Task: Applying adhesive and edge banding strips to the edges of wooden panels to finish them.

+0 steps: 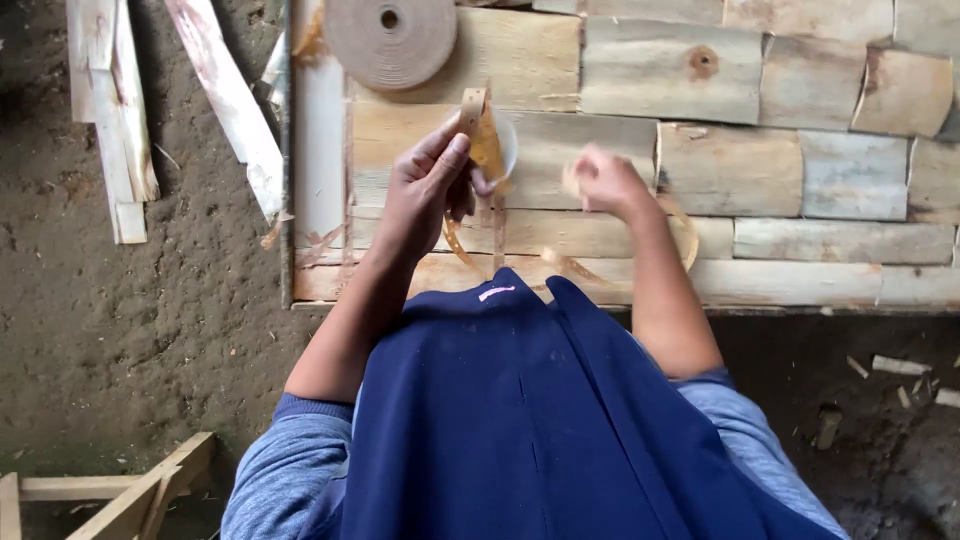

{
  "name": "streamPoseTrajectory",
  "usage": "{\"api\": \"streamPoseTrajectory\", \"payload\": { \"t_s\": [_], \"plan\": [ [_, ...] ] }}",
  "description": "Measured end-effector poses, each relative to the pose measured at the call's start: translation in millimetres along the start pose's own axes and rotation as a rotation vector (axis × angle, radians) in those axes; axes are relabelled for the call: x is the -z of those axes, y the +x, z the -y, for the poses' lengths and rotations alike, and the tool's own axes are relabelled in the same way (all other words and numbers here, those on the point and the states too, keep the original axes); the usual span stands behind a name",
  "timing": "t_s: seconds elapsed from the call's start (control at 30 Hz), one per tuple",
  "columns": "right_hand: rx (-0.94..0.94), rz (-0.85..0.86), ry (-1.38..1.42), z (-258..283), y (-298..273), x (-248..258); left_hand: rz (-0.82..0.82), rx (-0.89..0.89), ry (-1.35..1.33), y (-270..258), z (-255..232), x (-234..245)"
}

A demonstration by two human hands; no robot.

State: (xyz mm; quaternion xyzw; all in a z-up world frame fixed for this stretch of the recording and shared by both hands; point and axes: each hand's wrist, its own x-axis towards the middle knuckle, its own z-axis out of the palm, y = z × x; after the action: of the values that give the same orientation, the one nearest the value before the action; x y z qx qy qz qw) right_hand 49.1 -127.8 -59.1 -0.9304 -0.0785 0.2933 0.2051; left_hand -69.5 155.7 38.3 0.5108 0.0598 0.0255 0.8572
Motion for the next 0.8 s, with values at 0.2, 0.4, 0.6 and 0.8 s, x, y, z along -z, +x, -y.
{"api": "streamPoseTrajectory", "payload": {
  "t_s": [0.2,0.4,0.6,0.8],
  "plan": [
    [-0.116,-0.541,-0.405,-150,-28,36,0.139,0.067,-0.095,19,52,-51],
    [0.049,0.096,1.223,21,-78,77,0.289,0.230,-0.074,16,147,-98],
    [0.193,0.008,1.433,-5,-55,85,0.315,0.675,-0.056,19,173,-117],
    [0.248,0.034,1.386,-4,-59,67,0.181,0.479,-0.207,98,192,-96]
  ]
}}
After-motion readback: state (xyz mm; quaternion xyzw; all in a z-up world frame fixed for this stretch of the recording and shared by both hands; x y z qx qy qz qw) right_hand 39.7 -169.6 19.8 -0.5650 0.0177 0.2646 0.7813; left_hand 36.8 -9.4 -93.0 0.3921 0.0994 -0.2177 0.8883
